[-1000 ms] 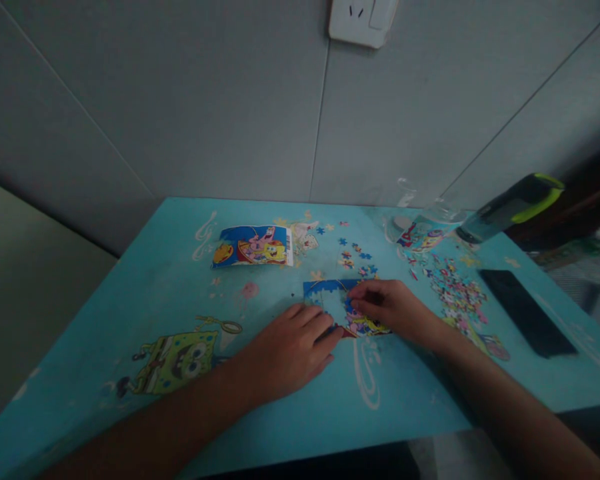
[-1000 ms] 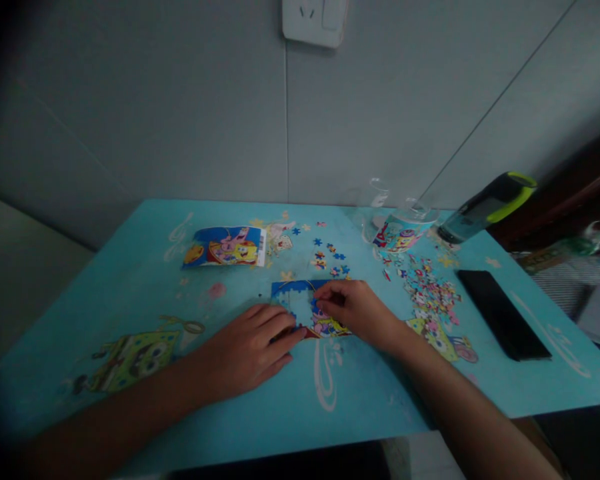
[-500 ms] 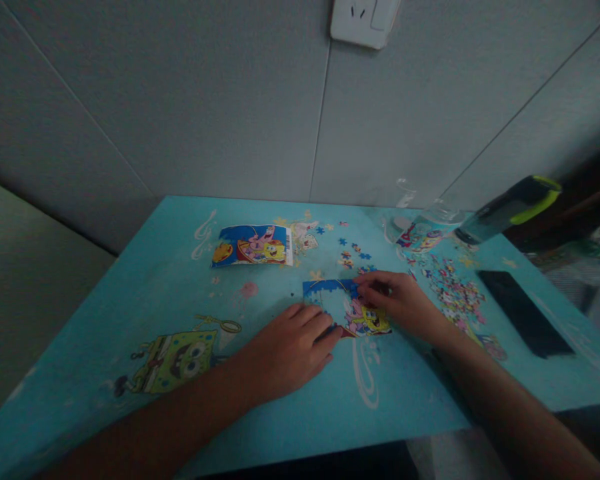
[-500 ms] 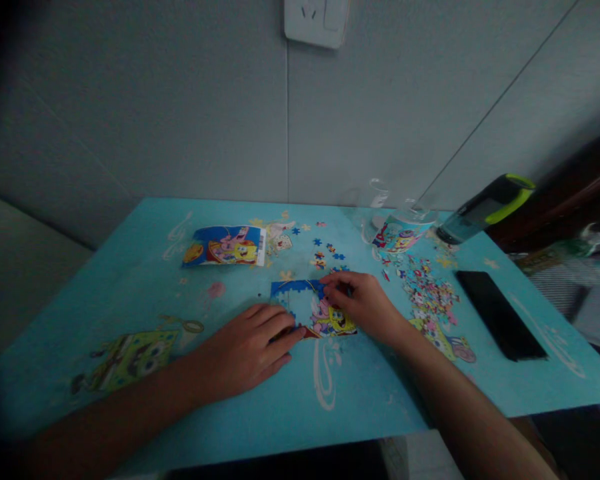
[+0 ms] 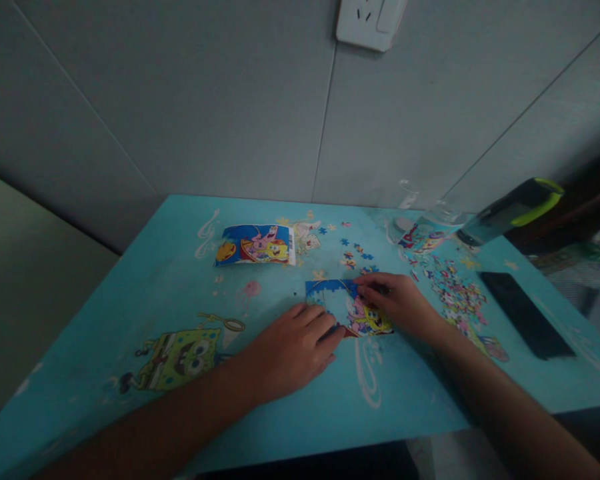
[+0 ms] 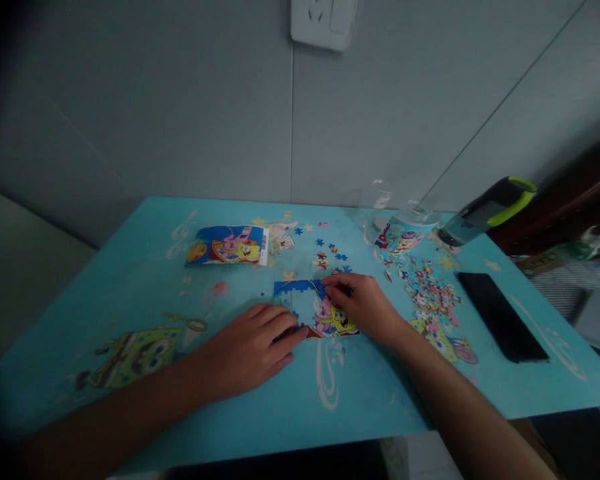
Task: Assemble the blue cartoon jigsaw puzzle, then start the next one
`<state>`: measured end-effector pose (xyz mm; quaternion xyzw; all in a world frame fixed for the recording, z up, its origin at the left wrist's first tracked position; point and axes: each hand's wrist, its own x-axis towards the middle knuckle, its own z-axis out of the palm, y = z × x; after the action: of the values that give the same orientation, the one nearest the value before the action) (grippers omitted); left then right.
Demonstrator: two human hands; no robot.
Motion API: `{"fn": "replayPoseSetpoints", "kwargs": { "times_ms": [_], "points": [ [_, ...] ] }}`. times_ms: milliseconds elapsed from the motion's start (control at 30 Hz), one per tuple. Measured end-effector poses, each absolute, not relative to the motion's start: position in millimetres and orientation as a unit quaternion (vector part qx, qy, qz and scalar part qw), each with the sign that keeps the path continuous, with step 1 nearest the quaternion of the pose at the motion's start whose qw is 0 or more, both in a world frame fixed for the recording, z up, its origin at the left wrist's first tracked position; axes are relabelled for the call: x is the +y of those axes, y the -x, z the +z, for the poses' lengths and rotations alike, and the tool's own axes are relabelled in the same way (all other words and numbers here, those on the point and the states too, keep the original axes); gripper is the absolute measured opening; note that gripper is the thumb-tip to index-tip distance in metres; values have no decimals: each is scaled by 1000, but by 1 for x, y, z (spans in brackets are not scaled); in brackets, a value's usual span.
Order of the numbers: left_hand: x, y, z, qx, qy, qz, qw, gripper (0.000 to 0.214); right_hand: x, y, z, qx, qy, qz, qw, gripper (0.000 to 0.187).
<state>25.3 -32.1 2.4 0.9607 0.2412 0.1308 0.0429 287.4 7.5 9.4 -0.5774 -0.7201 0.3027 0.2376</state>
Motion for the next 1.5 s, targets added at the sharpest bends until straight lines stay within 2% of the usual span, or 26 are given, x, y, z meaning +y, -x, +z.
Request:
{"fn": "replayPoseSetpoints", "kwargs": {
  "times_ms": [633,900,1500],
  "points": [
    [-32,-26,1,239,-959,148,40,32,6,-290,28,-654,560,396,320,25],
    [-31,-25,2,239,-959,143,48,31,6,-289,22,-647,571,393,317,32],
    [-32,-26,3,243,-958,146,46,34,3,-285,24,-668,569,376,296,29]
  ]
}}
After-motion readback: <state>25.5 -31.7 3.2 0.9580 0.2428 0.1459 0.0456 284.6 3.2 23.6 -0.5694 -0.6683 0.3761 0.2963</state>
